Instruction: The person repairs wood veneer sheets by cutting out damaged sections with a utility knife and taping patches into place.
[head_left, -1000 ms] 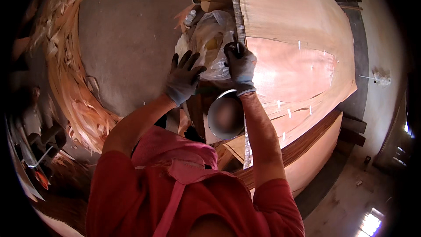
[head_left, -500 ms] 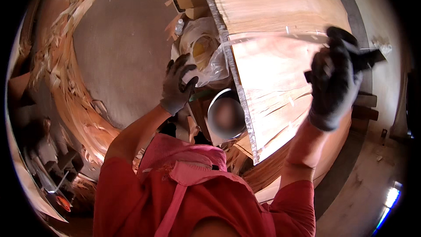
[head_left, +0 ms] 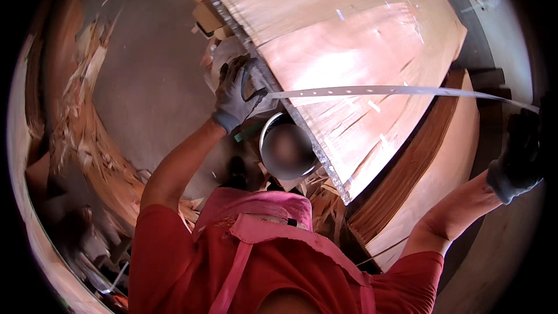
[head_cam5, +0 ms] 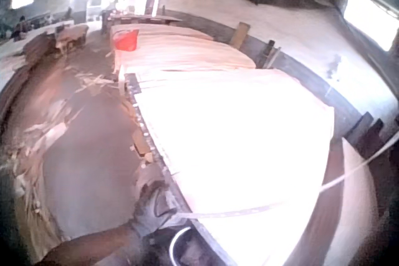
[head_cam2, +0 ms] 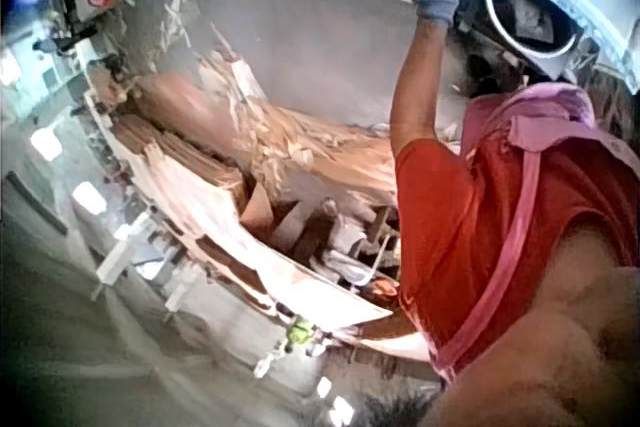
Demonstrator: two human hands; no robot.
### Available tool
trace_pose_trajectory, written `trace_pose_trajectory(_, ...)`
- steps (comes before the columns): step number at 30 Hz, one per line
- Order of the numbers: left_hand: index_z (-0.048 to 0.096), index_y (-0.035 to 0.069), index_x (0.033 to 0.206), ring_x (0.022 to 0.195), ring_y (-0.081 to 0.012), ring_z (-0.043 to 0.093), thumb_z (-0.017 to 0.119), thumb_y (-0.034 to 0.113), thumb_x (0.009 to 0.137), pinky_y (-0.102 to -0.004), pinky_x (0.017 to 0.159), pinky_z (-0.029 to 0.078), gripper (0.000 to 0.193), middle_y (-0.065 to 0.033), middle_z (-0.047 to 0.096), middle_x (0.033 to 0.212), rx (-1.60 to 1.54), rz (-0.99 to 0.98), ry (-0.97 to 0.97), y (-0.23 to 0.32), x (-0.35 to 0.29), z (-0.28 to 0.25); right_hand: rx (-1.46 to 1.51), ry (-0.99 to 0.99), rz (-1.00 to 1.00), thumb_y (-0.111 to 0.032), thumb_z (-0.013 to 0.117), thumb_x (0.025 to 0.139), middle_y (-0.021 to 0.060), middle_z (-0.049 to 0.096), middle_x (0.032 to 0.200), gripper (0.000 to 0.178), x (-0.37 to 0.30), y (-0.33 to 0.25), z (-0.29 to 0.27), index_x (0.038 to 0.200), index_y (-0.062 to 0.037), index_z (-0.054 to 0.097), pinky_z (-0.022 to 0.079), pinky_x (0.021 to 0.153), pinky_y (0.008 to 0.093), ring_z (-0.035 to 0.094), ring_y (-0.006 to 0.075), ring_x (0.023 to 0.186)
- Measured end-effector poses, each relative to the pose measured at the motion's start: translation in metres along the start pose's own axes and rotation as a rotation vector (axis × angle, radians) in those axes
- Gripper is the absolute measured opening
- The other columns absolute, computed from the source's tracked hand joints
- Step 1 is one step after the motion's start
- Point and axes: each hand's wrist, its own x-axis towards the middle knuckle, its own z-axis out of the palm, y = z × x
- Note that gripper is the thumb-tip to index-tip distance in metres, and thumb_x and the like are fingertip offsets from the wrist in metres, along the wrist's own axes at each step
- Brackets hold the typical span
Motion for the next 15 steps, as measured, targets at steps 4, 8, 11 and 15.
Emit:
trace_pose_trajectory(4,0.047,0.016,0.137,0.135,-0.0309,0.040,0.072,0.036,0.081,-0.0588,0.115,0.016,0.065,-0.0077,0.051,0.139,0.045,0.112,-0.293,0.027,0.009,0.016,0.050,0.166,0.227,-0.030,0.057,0.095,0.0082,0.064,0.086,0.032,0.020,0.030,-0.052,0.115,-0.0051,0.061,0.057,0.066,0.0263,0.064,0.0167,0.076)
trace_pose_trajectory(8,0.067,0.016,0.108,0.125,-0.0297,0.051,0.070,0.035,0.082,-0.0625,0.113,0.018,0.033,-0.0080,0.062,0.120,0.011,0.400,-0.385,0.037,0.009,0.026,0.346,0.001,0.453,-0.036,0.055,0.097,0.0019,0.064,0.073,0.035,0.013,0.067,-0.138,0.114,-0.0063,0.062,0.052,0.052,0.0226,0.062,0.0110,0.060)
trace_pose_trajectory(11,0.068,0.013,0.102,0.104,-0.0303,0.061,0.068,0.022,0.080,-0.0467,0.105,0.040,0.024,-0.0089,0.067,0.103,-0.117,0.345,-0.505,0.033,-0.001,0.030,0.321,-0.063,0.672,-0.034,0.057,0.097,-0.0034,0.058,0.068,0.028,-0.049,0.159,-0.203,0.112,-0.0104,0.061,0.036,0.038,0.0227,0.053,0.0066,0.049)
trace_pose_trajectory(15,0.067,0.009,0.089,0.089,-0.0319,0.063,0.068,0.017,0.079,-0.0440,0.087,0.047,0.013,-0.0111,0.067,0.090,-0.052,0.296,-0.520,0.024,0.005,0.027,-0.232,0.186,1.008,-0.027,0.057,0.097,-0.0019,0.058,0.068,0.020,-0.148,0.192,-0.188,0.109,-0.0119,0.059,0.033,0.037,0.0235,0.048,0.0080,0.046)
